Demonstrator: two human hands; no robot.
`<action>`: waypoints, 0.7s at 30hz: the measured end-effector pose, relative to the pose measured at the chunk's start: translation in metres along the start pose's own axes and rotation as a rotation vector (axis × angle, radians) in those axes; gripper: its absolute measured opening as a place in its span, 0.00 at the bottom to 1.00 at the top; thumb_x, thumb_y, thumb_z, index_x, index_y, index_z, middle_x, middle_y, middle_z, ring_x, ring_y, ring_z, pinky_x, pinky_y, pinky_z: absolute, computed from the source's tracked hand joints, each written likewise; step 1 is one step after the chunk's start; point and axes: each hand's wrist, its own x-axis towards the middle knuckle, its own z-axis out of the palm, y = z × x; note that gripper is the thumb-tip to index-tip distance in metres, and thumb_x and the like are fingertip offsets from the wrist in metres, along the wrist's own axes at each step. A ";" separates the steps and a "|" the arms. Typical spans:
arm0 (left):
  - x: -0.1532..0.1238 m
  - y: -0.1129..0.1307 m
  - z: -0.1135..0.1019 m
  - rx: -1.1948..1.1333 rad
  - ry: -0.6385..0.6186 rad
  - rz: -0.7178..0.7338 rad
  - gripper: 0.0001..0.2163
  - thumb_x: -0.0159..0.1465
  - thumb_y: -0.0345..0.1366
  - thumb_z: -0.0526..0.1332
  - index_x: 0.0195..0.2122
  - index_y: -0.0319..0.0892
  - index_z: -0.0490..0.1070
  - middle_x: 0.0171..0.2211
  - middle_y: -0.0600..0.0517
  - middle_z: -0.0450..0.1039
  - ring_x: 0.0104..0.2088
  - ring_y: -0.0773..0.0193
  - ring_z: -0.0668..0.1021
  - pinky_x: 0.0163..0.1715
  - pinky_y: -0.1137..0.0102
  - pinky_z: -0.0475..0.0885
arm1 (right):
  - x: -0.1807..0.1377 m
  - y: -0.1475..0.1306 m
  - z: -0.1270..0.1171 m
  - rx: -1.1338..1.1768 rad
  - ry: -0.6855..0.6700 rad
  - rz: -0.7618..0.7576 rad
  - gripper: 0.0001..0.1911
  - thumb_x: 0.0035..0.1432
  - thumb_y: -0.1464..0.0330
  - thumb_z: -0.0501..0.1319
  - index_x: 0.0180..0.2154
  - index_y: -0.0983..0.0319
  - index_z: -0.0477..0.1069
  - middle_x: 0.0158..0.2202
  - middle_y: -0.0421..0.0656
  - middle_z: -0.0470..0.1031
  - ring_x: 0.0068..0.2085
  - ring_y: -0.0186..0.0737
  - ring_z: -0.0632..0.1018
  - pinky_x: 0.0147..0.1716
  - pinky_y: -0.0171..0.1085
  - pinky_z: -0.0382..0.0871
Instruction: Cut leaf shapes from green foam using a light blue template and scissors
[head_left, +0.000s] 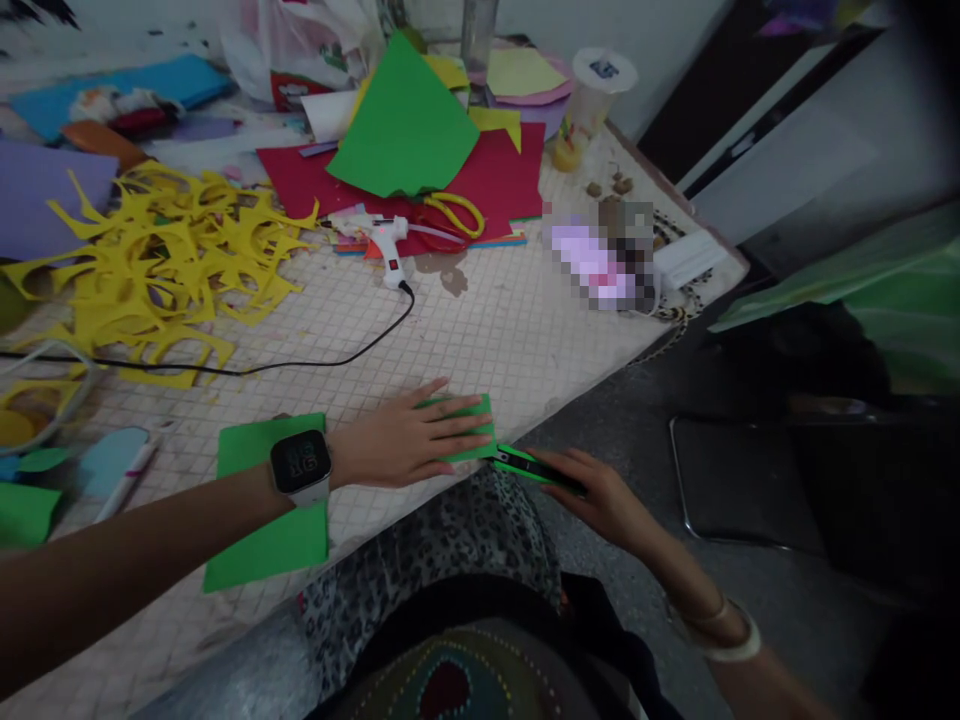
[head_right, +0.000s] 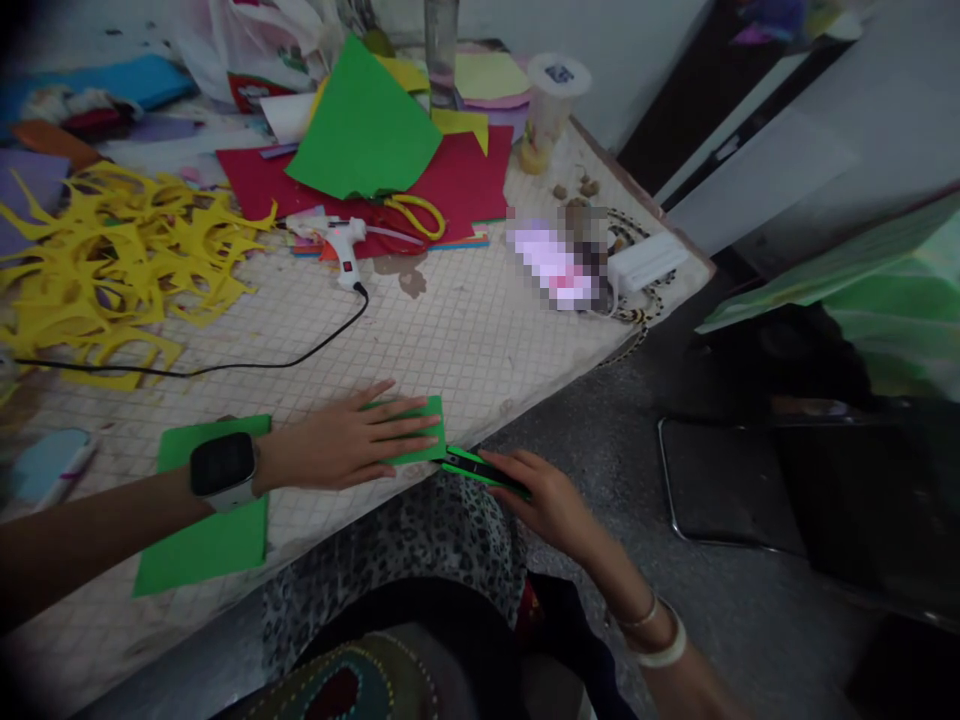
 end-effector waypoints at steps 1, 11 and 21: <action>-0.003 -0.003 0.002 -0.004 -0.016 0.018 0.23 0.74 0.43 0.51 0.69 0.53 0.56 0.71 0.57 0.60 0.72 0.60 0.58 0.72 0.53 0.48 | 0.001 0.000 0.000 0.004 -0.004 -0.003 0.21 0.68 0.68 0.59 0.61 0.60 0.71 0.49 0.52 0.80 0.47 0.50 0.81 0.46 0.47 0.78; -0.002 -0.007 0.008 -0.030 -0.069 0.031 0.23 0.76 0.41 0.45 0.71 0.51 0.52 0.73 0.55 0.55 0.73 0.61 0.52 0.72 0.54 0.42 | -0.001 -0.004 -0.003 0.036 -0.052 -0.040 0.21 0.68 0.69 0.59 0.61 0.57 0.70 0.46 0.49 0.79 0.43 0.45 0.81 0.44 0.43 0.78; -0.004 -0.008 0.011 -0.036 -0.059 0.029 0.23 0.75 0.41 0.47 0.70 0.52 0.54 0.72 0.55 0.56 0.73 0.61 0.54 0.72 0.54 0.43 | 0.008 -0.008 -0.002 0.039 -0.089 -0.063 0.21 0.69 0.68 0.58 0.62 0.59 0.70 0.43 0.49 0.78 0.41 0.45 0.80 0.43 0.43 0.78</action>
